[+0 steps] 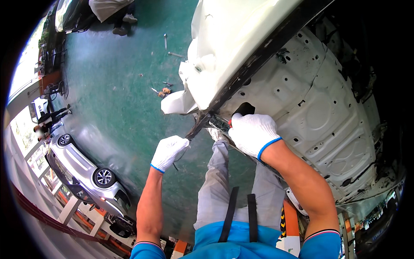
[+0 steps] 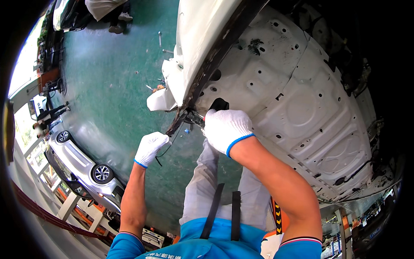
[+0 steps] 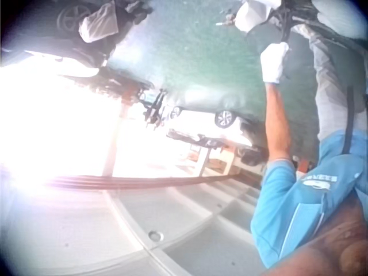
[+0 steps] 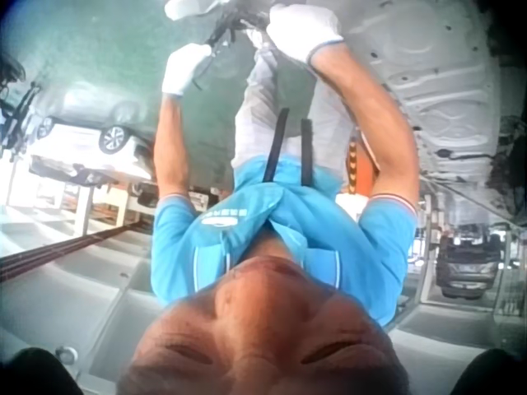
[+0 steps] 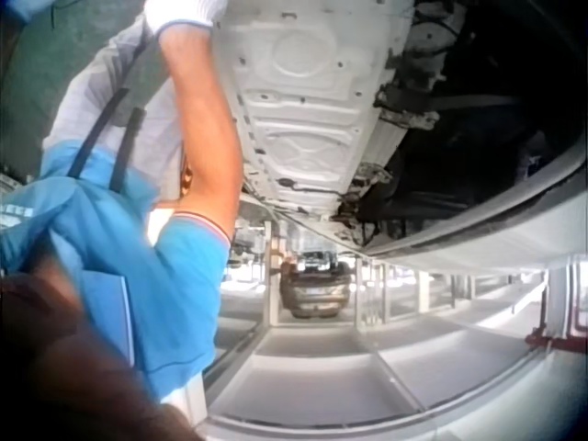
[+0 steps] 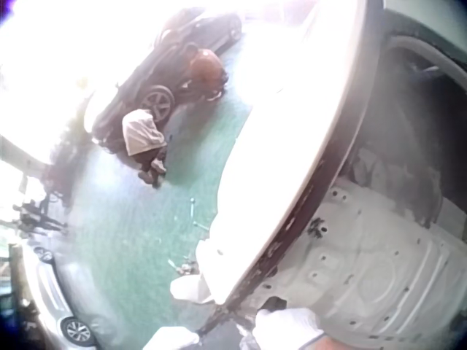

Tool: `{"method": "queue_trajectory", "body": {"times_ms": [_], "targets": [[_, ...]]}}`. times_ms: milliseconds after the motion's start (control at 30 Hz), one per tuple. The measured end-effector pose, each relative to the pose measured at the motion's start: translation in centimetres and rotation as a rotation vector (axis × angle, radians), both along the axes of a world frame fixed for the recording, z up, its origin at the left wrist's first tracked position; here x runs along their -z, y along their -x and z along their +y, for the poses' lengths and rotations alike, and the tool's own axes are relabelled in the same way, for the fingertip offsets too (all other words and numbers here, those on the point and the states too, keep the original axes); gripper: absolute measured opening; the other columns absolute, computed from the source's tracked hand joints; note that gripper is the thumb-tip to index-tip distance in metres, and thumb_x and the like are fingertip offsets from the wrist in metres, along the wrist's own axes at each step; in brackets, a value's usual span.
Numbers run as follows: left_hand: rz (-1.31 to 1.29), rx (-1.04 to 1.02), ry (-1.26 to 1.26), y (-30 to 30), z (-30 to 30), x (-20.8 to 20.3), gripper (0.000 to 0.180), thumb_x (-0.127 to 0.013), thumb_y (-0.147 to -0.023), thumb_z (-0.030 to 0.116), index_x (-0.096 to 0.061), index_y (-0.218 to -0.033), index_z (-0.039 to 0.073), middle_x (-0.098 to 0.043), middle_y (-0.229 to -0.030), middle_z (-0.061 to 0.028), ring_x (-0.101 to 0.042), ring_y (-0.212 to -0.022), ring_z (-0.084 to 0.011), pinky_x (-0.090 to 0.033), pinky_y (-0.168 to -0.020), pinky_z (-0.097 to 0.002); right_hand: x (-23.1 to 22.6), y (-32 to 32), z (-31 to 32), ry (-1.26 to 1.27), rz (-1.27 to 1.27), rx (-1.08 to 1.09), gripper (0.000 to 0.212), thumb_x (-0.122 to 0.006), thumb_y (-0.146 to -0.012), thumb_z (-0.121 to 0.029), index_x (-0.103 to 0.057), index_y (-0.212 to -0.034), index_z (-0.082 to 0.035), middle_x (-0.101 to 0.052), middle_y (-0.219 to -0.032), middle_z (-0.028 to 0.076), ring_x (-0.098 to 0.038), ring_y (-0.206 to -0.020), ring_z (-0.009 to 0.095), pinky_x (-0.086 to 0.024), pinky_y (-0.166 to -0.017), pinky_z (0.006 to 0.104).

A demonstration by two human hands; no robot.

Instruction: The person uses a utility knife to scrape and remove old black sealant from the edge of a white car's hood. The person carefully works along the seam, peeling away the material to expose the metal underneath.

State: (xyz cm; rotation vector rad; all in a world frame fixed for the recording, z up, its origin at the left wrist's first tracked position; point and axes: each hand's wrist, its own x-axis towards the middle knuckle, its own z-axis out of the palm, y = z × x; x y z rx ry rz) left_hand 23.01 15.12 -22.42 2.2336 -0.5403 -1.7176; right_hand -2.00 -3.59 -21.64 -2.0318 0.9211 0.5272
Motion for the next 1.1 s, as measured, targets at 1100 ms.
{"method": "queue_trajectory", "body": {"times_ms": [1100], "targets": [[-0.028,0.01,-0.022,-0.4,1.0,-0.6,0.026,-0.074,-0.095,0.027,-0.075,-0.084,0.003,-0.063,-0.076,0.0026,-0.052,-0.072,-0.006,-0.042,-0.066,-0.0253,1.6,0.1,2.2,-0.006,0.034,-0.02,0.024,-0.06,-0.088,-0.019,-0.068,-0.099,0.001,-0.074,-0.082,0.021,-0.075,-0.076,0.038,-0.058,-0.064,0.0517]]}}
